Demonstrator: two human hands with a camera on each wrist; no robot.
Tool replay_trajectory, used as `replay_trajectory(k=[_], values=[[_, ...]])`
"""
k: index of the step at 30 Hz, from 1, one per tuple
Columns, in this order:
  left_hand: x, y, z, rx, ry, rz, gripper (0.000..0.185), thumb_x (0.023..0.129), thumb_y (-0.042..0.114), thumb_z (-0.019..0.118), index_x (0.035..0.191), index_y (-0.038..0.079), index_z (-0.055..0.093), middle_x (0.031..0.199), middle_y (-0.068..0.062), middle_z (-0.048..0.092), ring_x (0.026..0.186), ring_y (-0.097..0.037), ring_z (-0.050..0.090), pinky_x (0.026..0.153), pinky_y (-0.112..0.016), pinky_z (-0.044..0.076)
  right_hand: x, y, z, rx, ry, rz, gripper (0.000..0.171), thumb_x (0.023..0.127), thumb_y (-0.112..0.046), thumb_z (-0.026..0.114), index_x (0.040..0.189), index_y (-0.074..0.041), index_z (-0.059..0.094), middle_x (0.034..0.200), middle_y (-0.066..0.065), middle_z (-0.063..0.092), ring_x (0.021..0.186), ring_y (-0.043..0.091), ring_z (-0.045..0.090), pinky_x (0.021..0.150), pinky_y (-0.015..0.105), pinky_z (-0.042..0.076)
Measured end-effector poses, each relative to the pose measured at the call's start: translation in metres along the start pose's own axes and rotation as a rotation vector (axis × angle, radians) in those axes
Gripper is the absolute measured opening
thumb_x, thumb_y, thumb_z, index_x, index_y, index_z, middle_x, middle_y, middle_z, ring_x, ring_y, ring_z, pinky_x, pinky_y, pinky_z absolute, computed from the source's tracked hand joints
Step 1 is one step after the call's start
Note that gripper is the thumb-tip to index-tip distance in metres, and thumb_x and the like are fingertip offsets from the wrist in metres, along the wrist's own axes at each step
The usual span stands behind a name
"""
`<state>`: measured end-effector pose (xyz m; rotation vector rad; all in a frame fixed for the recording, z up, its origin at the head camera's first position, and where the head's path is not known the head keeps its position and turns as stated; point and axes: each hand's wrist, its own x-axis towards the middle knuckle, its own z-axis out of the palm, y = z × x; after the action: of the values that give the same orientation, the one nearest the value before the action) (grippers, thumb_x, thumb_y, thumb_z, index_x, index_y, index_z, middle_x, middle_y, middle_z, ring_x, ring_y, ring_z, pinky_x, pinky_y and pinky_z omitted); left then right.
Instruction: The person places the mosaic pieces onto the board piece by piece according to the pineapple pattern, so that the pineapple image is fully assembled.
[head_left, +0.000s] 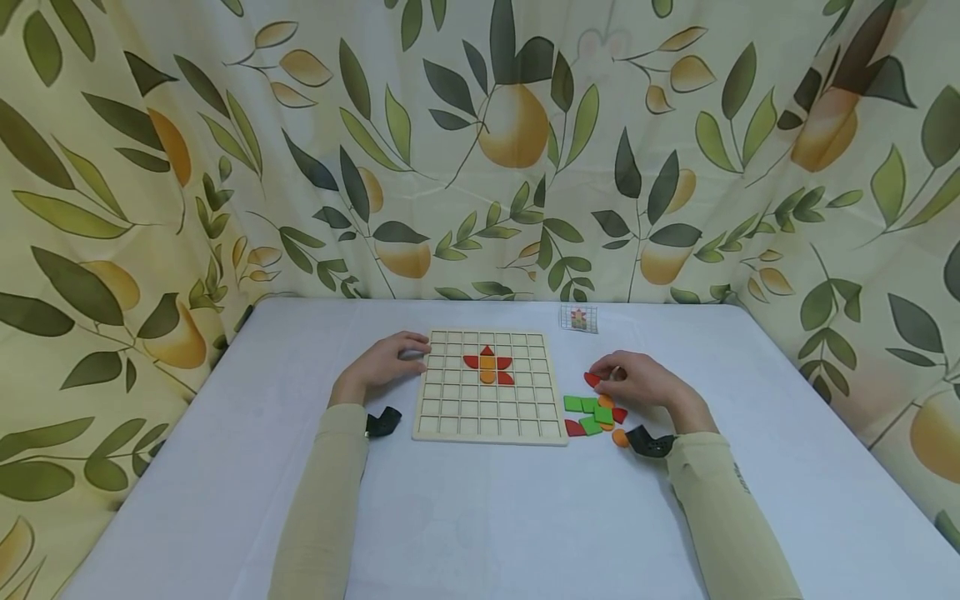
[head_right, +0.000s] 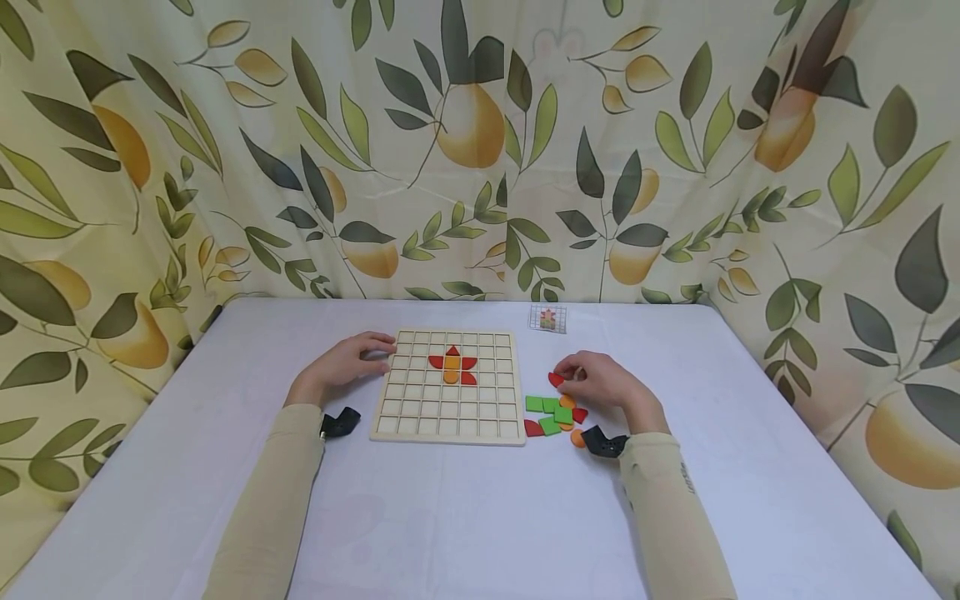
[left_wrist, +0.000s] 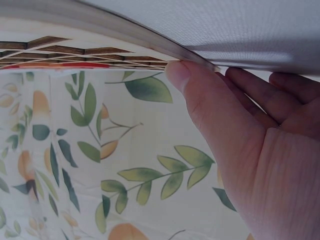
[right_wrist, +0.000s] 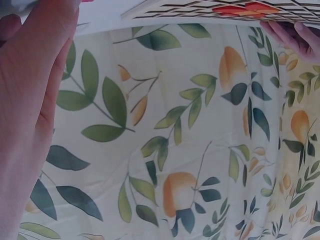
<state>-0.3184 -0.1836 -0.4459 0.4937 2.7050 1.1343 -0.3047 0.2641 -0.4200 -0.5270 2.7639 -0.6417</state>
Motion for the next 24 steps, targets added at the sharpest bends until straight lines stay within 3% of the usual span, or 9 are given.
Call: replay_trajectory(k=[24], values=[[0.0001, -0.0017, 0.0007, 0.020, 0.007, 0.002, 0.040, 0.085, 0.028, 0.066, 0.122, 0.017, 0.059, 0.138, 0.004, 0.045, 0.136, -0.019, 0.030, 0.113, -0.040, 0.024, 0.0010, -0.0039, 0.0027, 0.018, 0.025, 0.009, 0.030, 0.085, -0.026, 0.064, 0.113, -0.017, 0.062, 0.101, 0.001, 0.060, 0.091, 0.020, 0.051, 0.079, 0.032, 0.047]])
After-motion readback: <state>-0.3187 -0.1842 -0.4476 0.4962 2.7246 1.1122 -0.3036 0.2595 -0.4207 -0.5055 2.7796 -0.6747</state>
